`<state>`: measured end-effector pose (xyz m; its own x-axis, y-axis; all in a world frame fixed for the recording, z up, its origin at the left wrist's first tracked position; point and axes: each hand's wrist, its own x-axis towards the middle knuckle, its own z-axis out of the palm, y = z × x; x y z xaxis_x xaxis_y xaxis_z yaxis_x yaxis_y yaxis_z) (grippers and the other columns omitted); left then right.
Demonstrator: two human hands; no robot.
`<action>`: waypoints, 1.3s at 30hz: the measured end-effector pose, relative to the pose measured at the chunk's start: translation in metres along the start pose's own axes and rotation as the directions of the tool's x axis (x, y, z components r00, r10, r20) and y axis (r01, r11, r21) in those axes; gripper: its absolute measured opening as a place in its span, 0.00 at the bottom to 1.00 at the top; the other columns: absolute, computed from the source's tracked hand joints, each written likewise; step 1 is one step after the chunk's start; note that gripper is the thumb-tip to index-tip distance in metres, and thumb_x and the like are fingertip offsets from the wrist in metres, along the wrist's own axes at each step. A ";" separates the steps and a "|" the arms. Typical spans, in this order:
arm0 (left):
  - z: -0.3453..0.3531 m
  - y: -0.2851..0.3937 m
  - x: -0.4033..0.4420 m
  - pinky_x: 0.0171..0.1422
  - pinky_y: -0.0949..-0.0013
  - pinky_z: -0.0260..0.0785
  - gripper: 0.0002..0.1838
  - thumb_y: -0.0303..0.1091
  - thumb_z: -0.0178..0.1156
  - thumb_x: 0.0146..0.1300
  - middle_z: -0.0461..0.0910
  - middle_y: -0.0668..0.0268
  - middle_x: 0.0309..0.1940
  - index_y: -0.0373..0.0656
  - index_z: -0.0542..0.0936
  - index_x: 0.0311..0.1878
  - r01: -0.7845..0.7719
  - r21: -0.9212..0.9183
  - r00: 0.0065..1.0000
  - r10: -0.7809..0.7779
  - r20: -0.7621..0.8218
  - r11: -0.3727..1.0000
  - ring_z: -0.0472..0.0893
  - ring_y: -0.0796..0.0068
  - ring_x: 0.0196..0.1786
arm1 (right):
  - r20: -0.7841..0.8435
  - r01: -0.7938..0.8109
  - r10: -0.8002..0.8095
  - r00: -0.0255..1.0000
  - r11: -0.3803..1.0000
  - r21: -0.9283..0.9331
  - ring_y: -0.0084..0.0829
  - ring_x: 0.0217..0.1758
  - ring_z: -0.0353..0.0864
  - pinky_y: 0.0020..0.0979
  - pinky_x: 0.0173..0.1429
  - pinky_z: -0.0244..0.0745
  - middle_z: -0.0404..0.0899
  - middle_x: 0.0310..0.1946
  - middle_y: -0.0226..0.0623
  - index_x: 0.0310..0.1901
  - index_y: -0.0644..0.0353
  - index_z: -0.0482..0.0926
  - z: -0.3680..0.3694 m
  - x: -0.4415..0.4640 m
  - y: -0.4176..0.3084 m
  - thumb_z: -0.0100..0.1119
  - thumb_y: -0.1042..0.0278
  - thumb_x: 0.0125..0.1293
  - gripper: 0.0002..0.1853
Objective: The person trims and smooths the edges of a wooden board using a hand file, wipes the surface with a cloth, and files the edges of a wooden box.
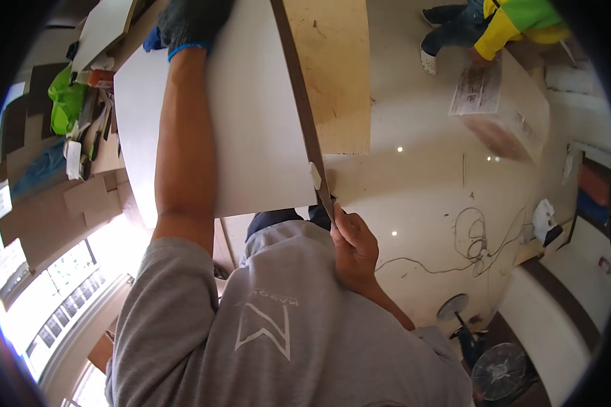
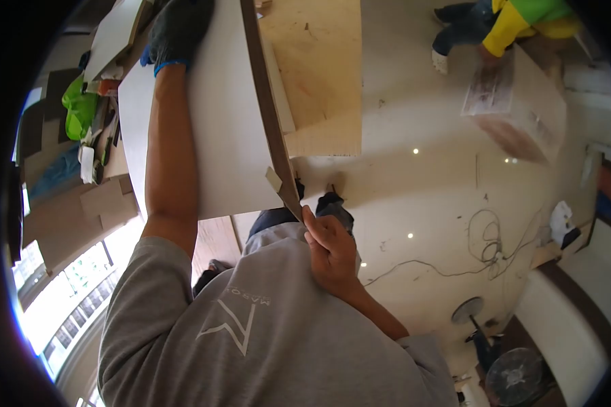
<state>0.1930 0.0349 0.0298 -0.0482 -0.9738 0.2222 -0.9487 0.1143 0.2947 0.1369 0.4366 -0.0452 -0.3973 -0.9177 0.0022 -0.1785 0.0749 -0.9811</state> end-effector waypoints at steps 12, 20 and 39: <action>0.016 -0.018 0.008 0.64 0.47 0.71 0.27 0.56 0.49 0.70 0.84 0.46 0.51 0.45 0.83 0.55 -0.076 -0.048 0.994 0.073 -0.075 0.996 0.82 0.43 0.56 | -0.007 -0.069 0.071 0.997 0.981 0.180 0.19 0.33 0.66 0.21 0.38 0.65 0.69 0.33 0.27 0.71 0.61 0.70 -0.010 -0.006 0.010 0.51 0.78 0.77 0.23; 0.013 -0.015 0.008 0.63 0.47 0.71 0.26 0.56 0.49 0.69 0.85 0.47 0.50 0.46 0.84 0.54 -0.058 -0.037 0.997 0.056 -0.052 0.998 0.83 0.45 0.55 | 0.043 -0.092 0.087 0.995 0.989 0.118 0.20 0.33 0.66 0.22 0.38 0.65 0.68 0.31 0.27 0.72 0.60 0.70 -0.002 -0.004 0.006 0.51 0.80 0.76 0.24; 0.013 -0.017 0.007 0.61 0.47 0.71 0.26 0.56 0.47 0.71 0.85 0.48 0.48 0.45 0.85 0.51 -0.084 -0.023 0.992 0.082 -0.097 0.996 0.84 0.46 0.53 | -0.019 -0.073 0.074 0.997 0.995 0.066 0.23 0.30 0.63 0.22 0.37 0.62 0.65 0.28 0.30 0.68 0.61 0.75 0.005 0.012 -0.002 0.54 0.86 0.70 0.25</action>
<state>0.2042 0.0240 0.0141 -0.0954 -0.9376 0.3343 -0.9339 0.2005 0.2960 0.1368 0.4234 -0.0441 -0.4266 -0.9020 -0.0669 -0.0897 0.1158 -0.9892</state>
